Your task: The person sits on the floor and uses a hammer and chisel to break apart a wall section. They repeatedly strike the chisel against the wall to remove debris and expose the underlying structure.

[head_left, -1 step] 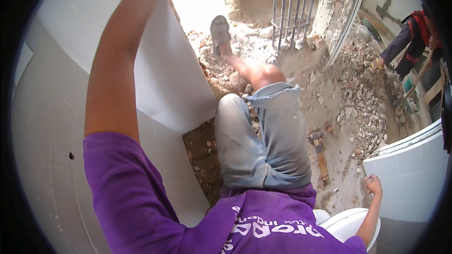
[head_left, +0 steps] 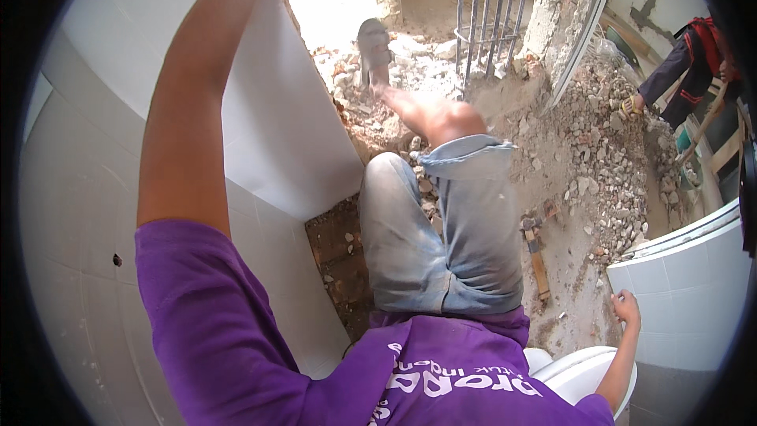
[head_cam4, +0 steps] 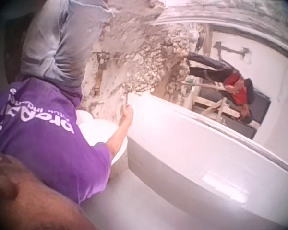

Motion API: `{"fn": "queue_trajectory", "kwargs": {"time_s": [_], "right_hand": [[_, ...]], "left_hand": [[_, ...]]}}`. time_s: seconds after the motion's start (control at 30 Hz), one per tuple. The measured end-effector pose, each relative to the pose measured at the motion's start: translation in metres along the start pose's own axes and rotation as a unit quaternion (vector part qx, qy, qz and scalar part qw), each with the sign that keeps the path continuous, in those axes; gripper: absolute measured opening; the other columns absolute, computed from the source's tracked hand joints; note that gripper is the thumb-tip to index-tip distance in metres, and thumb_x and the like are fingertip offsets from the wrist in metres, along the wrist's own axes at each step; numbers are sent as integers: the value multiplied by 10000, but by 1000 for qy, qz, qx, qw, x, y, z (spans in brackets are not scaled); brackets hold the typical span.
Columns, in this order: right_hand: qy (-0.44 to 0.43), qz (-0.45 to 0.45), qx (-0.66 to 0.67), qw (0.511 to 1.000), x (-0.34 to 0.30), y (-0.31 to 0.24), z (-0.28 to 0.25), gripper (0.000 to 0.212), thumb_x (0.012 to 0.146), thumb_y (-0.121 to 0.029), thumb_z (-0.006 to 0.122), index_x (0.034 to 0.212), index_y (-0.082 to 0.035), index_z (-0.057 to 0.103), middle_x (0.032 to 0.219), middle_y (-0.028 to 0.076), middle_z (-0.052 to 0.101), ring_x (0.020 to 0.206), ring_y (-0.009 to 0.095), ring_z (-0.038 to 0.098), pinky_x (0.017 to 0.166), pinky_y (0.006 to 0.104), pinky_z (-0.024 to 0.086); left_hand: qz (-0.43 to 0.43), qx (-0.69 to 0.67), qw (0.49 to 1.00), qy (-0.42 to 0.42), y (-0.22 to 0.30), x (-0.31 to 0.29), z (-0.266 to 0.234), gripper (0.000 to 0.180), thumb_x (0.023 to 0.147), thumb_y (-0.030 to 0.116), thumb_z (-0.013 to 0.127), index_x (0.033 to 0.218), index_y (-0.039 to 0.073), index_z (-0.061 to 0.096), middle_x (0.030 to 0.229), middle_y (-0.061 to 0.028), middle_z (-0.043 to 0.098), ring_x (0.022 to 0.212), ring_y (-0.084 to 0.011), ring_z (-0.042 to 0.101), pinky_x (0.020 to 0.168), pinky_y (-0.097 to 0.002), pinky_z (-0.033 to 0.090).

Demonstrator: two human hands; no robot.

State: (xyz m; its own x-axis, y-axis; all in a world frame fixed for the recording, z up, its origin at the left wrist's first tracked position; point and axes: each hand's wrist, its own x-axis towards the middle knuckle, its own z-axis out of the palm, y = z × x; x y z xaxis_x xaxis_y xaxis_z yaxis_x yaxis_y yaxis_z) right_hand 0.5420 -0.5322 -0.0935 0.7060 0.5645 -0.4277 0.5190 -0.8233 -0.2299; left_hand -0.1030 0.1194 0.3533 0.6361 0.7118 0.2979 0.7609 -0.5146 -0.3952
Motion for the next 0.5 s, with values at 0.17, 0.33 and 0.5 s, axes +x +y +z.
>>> {"fn": "queue_trajectory", "kwargs": {"time_s": [0.17,0.33,0.5], "right_hand": [[17,-6,17,1000,-5,-8,-8,312,822,-277,640,855,24,565,742,197,612,602,307,629,484,409,501],[26,-27,11,999,-1,-2,-8,315,828,-274,633,852,32,561,698,181,595,541,287,609,438,391,495],[-5,-24,-1,1000,-2,-3,-3,278,868,-256,599,916,7,523,636,128,591,494,195,586,360,348,486]], "left_hand": [[-1,-9,1000,17,4,-9,-4,455,886,460,446,1219,161,527,1247,-81,520,1139,-184,489,961,-500,322],[3,-8,1000,26,6,-11,-3,461,887,466,443,1224,163,526,1255,-81,518,1148,-184,486,968,-503,319],[3,-2,999,33,5,-9,-4,467,889,472,441,1229,164,524,1264,-81,516,1156,-183,484,975,-507,316]]}}
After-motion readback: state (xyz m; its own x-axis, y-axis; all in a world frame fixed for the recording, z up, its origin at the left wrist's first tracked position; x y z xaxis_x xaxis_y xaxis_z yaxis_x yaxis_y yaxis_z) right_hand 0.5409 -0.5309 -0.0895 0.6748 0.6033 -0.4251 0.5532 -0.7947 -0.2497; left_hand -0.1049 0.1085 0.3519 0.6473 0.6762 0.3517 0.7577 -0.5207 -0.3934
